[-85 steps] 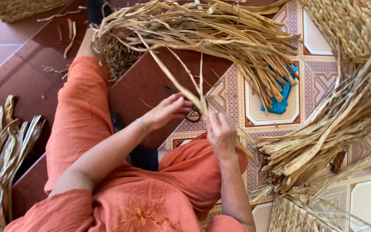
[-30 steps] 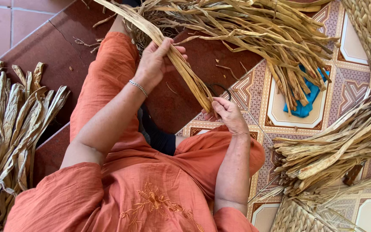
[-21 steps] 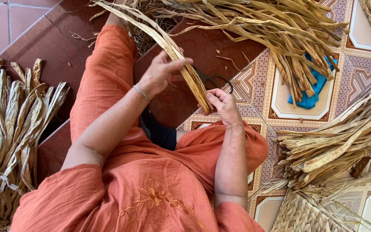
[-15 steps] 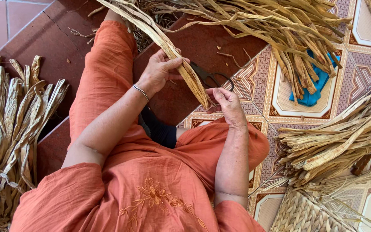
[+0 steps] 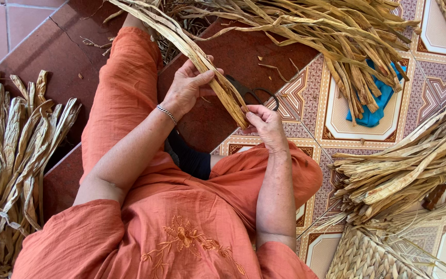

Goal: The person sits on a tiled floor and uses shears to trim and split dried plant strips. They repeatedly pick up bundles, cut them into shorter pieces, and set the trimmed pieces aside on the floor.

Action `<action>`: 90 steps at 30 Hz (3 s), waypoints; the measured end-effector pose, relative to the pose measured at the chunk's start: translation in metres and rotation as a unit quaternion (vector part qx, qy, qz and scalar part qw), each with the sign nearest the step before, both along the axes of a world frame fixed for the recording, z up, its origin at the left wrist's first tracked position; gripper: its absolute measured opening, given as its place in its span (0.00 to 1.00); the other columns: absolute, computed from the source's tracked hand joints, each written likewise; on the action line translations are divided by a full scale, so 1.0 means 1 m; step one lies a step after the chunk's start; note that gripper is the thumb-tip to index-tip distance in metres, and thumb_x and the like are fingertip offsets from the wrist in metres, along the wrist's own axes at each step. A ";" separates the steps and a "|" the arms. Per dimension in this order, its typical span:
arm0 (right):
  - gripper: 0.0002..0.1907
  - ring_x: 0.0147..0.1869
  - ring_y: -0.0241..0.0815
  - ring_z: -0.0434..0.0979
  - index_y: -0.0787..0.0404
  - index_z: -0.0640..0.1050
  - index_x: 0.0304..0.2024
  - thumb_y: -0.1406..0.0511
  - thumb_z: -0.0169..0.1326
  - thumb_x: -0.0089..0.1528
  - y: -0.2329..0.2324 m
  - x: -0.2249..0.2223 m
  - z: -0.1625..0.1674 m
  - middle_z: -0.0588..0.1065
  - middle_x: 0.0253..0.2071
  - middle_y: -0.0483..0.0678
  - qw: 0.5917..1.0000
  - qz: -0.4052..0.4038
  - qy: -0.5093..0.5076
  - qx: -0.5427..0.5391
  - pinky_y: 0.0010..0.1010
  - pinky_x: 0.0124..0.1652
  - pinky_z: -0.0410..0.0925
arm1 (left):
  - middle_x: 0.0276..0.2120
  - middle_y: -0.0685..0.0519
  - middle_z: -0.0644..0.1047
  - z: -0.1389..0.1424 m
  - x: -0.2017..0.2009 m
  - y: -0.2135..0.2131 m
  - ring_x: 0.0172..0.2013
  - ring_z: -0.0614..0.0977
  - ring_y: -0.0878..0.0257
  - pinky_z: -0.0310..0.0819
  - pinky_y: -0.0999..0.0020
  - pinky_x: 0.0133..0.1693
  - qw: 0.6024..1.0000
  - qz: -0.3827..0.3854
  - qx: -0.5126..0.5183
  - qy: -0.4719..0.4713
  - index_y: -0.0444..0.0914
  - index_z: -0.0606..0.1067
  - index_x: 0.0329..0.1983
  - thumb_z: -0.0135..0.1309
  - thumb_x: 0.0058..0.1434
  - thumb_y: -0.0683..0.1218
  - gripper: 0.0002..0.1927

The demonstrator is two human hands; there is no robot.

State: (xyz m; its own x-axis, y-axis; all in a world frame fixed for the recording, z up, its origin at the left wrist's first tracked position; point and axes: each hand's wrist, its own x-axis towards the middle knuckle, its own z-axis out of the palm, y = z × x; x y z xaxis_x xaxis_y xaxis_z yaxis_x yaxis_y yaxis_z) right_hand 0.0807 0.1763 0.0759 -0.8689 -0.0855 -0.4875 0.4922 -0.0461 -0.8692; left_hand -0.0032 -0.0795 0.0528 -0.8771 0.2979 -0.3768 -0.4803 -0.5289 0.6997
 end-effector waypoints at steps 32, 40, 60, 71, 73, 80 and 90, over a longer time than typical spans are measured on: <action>0.27 0.55 0.50 0.74 0.62 0.77 0.56 0.69 0.68 0.54 0.010 -0.022 -0.065 0.76 0.51 0.55 0.808 0.100 0.118 0.568 0.40 0.56 0.68 | 0.51 0.40 0.78 -0.005 0.021 0.013 0.51 0.83 0.49 0.81 0.47 0.57 0.981 0.051 0.174 -0.070 0.37 0.67 0.55 0.45 0.74 0.48 0.12; 0.26 0.53 0.49 0.74 0.65 0.70 0.53 0.71 0.67 0.55 0.000 -0.023 -0.072 0.72 0.49 0.57 0.774 0.128 0.153 0.601 0.40 0.54 0.70 | 0.52 0.41 0.78 -0.006 0.016 0.009 0.53 0.82 0.49 0.79 0.43 0.57 0.968 0.050 0.236 -0.068 0.39 0.69 0.56 0.45 0.74 0.50 0.13; 0.40 0.38 0.27 0.76 0.61 0.66 0.65 0.66 0.72 0.55 -0.060 0.026 -0.009 0.78 0.48 0.47 0.970 -0.167 0.172 -0.024 0.15 0.32 0.71 | 0.31 0.56 0.69 -0.010 0.011 0.031 0.33 0.71 0.65 0.74 0.59 0.49 0.966 0.124 0.209 -0.094 0.41 0.68 0.49 0.43 0.75 0.53 0.11; 0.33 0.37 0.24 0.73 0.60 0.63 0.68 0.76 0.61 0.64 -0.059 0.023 -0.016 0.78 0.39 0.45 0.940 -0.142 0.282 0.128 0.14 0.37 0.67 | 0.34 0.60 0.72 -0.012 0.019 0.031 0.38 0.75 0.67 0.71 0.66 0.46 0.989 0.055 0.131 -0.040 0.42 0.69 0.47 0.61 0.67 0.47 0.13; 0.32 0.33 0.24 0.72 0.60 0.63 0.67 0.75 0.61 0.63 -0.050 0.020 -0.016 0.78 0.38 0.45 0.952 -0.169 0.245 0.072 0.13 0.31 0.64 | 0.35 0.60 0.75 -0.012 0.021 0.027 0.38 0.77 0.68 0.72 0.68 0.44 0.995 0.019 0.095 -0.031 0.44 0.71 0.47 0.63 0.62 0.45 0.14; 0.30 0.24 0.22 0.67 0.60 0.66 0.64 0.71 0.62 0.61 -0.034 0.017 -0.015 0.78 0.37 0.45 0.949 -0.238 0.194 -0.076 0.12 0.20 0.59 | 0.34 0.56 0.77 -0.019 0.026 0.025 0.30 0.73 0.69 0.69 0.73 0.32 0.996 -0.084 0.040 -0.008 0.39 0.74 0.45 0.62 0.66 0.46 0.10; 0.42 0.33 0.27 0.70 0.66 0.63 0.73 0.41 0.42 0.70 -0.024 0.041 -0.017 0.74 0.38 0.43 0.989 0.014 0.148 0.021 0.21 0.31 0.70 | 0.33 0.55 0.79 -0.014 0.005 0.014 0.29 0.75 0.69 0.70 0.72 0.31 0.999 0.034 0.022 -0.017 0.39 0.71 0.41 0.59 0.68 0.48 0.10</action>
